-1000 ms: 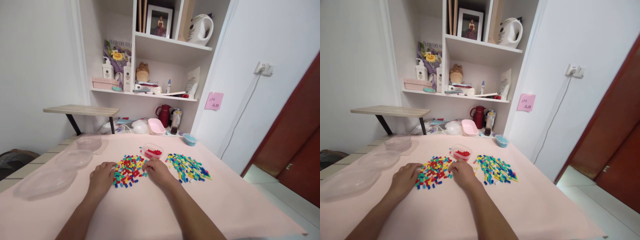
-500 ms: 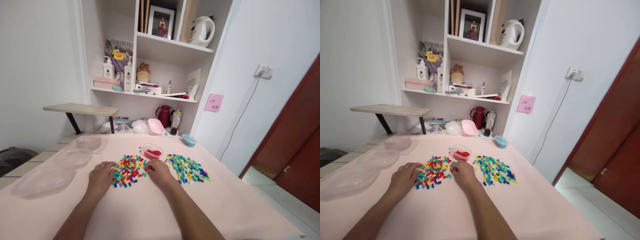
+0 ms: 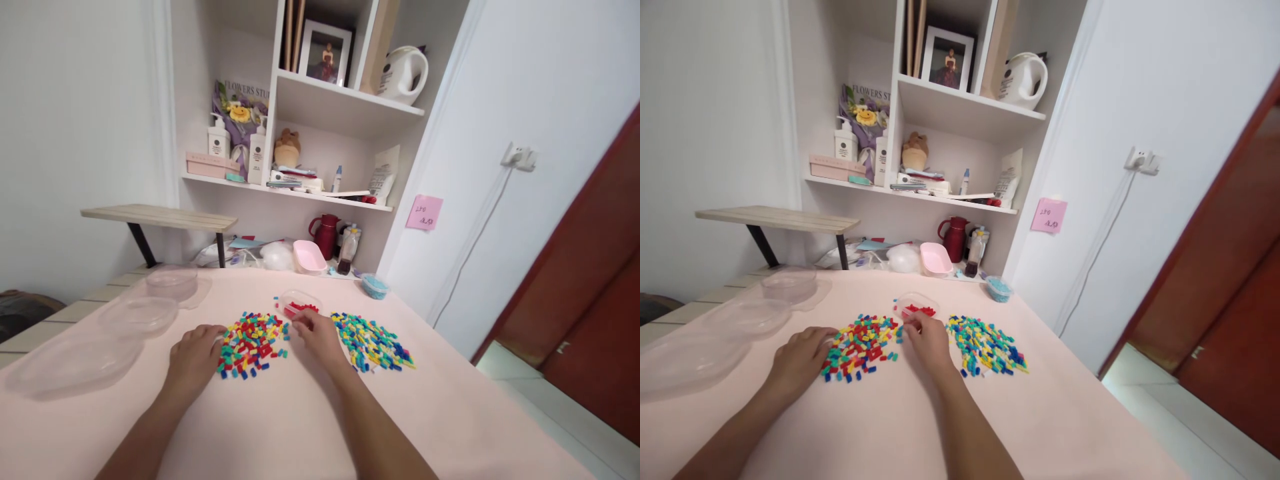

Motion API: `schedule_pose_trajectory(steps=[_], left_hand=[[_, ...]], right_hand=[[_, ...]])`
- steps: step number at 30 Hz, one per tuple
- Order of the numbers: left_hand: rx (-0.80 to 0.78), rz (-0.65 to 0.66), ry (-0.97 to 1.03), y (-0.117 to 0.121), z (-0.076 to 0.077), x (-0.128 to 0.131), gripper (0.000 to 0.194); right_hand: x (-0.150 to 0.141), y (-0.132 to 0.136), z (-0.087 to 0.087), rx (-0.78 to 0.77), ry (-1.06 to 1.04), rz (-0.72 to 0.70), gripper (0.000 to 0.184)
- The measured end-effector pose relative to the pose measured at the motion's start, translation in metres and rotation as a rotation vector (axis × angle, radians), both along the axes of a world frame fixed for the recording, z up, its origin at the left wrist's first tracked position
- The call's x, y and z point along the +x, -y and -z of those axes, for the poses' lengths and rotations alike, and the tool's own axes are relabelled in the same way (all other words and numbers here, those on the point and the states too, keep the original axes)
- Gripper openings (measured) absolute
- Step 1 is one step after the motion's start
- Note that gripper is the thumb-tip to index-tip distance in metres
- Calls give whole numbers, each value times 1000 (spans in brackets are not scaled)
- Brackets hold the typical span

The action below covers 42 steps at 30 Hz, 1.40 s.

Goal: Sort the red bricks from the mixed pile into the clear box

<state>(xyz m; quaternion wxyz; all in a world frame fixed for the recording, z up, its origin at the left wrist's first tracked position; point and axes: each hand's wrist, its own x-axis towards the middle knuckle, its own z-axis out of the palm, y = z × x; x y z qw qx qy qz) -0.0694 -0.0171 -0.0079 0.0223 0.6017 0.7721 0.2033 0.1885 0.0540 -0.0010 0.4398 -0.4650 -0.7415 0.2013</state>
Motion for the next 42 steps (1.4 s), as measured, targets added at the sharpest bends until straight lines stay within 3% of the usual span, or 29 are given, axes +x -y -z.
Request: schedule_pose_trajectory(steps=[3,6,13,18,22,25,29,32,35,39,42], left_hand=[[7,-1,12,1,-1,1,41],[12,-2,19,1,-1,2,41],[11,-5,12,1,-1,1,43],[8,2,0,2,-2,2,43],[3,1,-14,2,-2,2,43],[-7,-1,-22,2,-2,3,43],[-15,-6,-29,3,-2,3,41],[-16,-9,-31,3,-3,3,40],[-16,-9,-30,3,-3,3,40],[-10,-7,-27,3,-3,3,41],[-9,-6,-21,2,-2,3,41]], right_hand=[[6,-9,-3,38,-218,138,31],[11,-19,-7,44,-306,226,38],[13,-15,-10,60,-365,138,42],[10,-1,-8,12,-125,-163,24],[5,3,-7,25,94,-292,12],[1,6,-3,-41,170,-317,7],[-2,10,2,-113,295,-325,17],[-1,12,2,-72,394,-322,11],[1,13,2,2,448,-280,18],[-1,16,3,45,377,-289,30],[-5,19,2,43,347,-333,27]])
